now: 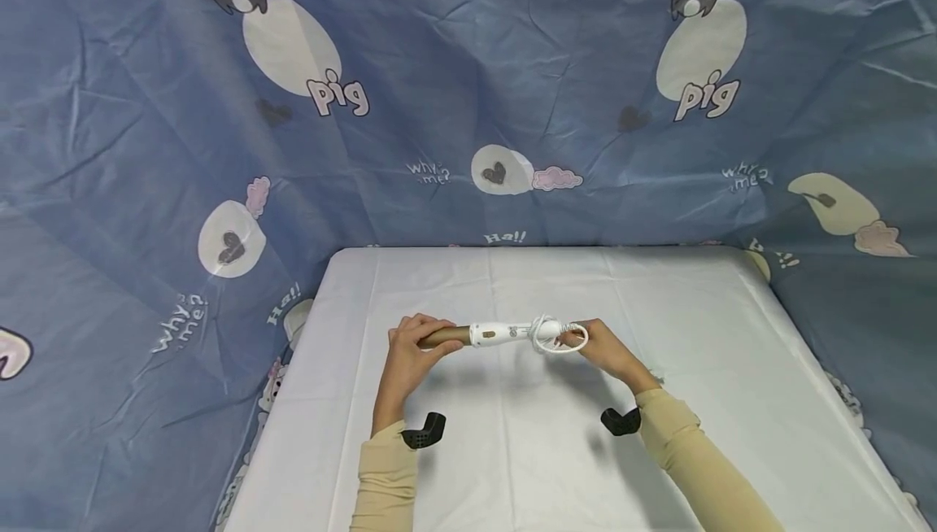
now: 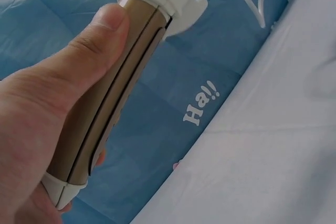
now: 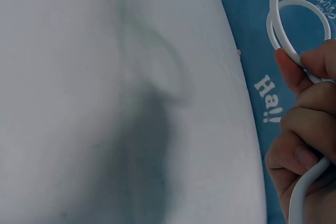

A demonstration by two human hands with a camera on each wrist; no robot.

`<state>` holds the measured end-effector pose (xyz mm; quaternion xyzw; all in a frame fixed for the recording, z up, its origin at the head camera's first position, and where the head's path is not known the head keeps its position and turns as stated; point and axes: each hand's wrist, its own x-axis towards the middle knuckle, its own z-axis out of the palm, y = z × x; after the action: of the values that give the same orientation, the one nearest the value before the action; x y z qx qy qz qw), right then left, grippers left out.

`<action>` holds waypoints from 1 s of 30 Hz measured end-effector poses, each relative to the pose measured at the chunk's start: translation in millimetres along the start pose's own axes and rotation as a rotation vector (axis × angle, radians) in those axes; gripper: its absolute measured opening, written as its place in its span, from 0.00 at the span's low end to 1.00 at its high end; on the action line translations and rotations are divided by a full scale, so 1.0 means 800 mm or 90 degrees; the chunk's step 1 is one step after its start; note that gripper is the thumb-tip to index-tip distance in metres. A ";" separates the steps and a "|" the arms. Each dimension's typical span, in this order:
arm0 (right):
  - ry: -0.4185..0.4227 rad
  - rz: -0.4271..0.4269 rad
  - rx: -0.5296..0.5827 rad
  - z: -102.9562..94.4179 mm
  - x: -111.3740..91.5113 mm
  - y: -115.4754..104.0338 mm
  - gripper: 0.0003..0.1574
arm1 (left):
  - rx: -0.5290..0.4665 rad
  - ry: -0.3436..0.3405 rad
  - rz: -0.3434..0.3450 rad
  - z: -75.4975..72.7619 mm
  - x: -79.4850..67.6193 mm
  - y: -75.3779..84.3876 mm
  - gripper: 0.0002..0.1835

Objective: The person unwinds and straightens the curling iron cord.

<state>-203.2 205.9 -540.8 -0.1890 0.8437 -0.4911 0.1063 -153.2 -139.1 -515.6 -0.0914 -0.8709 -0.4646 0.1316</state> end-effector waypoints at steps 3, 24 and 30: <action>-0.011 0.000 0.002 -0.009 0.005 0.000 0.13 | -0.004 -0.011 0.004 0.000 0.000 0.001 0.18; 0.032 -0.012 -0.115 -0.057 0.036 -0.020 0.16 | 0.000 -0.060 0.025 0.008 -0.004 -0.001 0.18; 0.056 -0.023 -0.110 -0.067 0.038 -0.035 0.17 | 0.015 -0.065 0.032 0.009 -0.004 -0.003 0.18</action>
<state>-244.7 223.1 -489.9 -0.1912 0.8832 -0.4260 0.0438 -151.8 -134.6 -521.9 -0.1350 -0.8793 -0.4457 0.0995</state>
